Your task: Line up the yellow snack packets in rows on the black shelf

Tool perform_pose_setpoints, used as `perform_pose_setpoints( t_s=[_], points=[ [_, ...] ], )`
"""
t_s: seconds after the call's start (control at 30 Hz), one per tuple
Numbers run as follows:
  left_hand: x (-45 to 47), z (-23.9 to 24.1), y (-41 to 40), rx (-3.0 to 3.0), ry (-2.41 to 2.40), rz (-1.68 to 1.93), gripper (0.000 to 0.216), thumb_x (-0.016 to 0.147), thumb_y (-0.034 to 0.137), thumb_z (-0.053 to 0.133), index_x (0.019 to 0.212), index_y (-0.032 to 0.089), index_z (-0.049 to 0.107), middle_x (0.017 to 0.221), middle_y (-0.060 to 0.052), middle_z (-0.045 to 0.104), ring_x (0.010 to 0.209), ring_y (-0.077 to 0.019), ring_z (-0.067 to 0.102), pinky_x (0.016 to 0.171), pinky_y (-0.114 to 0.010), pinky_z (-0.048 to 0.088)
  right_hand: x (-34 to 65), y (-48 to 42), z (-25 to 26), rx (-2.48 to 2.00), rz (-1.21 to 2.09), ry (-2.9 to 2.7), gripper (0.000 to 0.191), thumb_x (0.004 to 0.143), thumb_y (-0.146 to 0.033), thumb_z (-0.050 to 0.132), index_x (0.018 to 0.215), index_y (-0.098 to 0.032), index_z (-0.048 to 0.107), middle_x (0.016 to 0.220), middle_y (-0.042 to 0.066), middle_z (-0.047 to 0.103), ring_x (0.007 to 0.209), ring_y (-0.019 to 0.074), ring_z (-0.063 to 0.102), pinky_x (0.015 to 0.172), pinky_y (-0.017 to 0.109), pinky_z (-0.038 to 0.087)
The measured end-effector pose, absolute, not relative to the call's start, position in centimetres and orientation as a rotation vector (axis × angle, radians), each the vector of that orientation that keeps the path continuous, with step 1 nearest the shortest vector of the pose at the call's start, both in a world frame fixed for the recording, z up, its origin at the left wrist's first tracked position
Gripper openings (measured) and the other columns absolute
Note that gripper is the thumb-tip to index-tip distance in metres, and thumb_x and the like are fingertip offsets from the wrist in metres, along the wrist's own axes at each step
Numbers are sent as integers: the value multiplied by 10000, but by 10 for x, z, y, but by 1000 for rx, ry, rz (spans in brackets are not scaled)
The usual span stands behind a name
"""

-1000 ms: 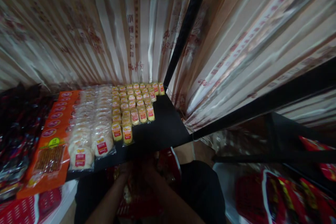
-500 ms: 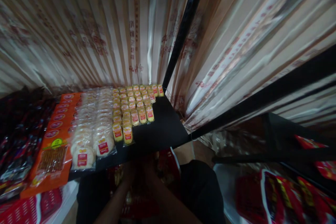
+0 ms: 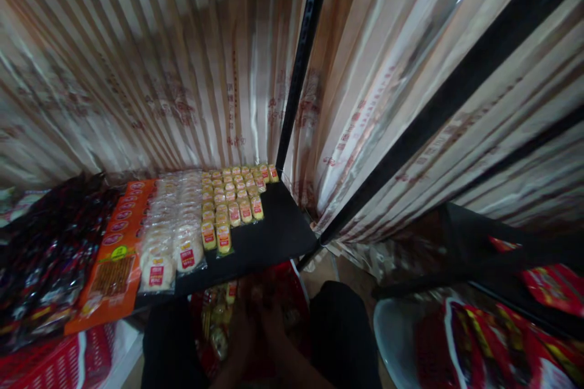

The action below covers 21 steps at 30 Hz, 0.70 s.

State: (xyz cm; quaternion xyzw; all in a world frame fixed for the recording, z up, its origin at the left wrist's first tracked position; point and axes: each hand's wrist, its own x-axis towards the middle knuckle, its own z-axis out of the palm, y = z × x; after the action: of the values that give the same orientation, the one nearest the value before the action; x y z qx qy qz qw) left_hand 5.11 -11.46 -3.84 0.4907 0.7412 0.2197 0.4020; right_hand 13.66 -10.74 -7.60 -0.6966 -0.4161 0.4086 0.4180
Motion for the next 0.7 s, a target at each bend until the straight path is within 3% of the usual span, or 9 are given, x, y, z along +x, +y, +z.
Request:
perform_pose_setpoints(
  t_s=[0.2, 0.47, 0.7],
  points=[
    [66, -26, -125, 1341, 1829, 733, 399, 819, 226, 378, 1178, 160, 539, 1288, -113, 540, 1230, -178, 459, 1048, -319, 343, 151, -122, -45, -1761, 919, -970, 246, 683, -423, 551, 808, -221, 615, 861, 117, 693, 831, 285, 658, 786, 403, 507],
    [71, 17, -114, 1433, 1815, 993, 365, 835, 248, 331, 1080, 141, 580, 1149, -132, 597, 1096, -188, 543, 997, -335, 405, 151, -107, -1, -1606, 899, -1024, 261, 761, -440, 509, 900, -236, 593, 894, 60, 688, 835, 220, 654, 694, 300, 533],
    [65, 51, -76, 1434, 1866, 1075, 441, 804, 151, 310, 1173, 46, 528, 1174, -165, 553, 1110, -192, 519, 1005, -297, 385, 135, -57, 28, -1458, 970, -1081, 244, 747, -317, 514, 960, -203, 550, 918, 62, 670, 789, 179, 647, 718, 297, 525]
  ],
)
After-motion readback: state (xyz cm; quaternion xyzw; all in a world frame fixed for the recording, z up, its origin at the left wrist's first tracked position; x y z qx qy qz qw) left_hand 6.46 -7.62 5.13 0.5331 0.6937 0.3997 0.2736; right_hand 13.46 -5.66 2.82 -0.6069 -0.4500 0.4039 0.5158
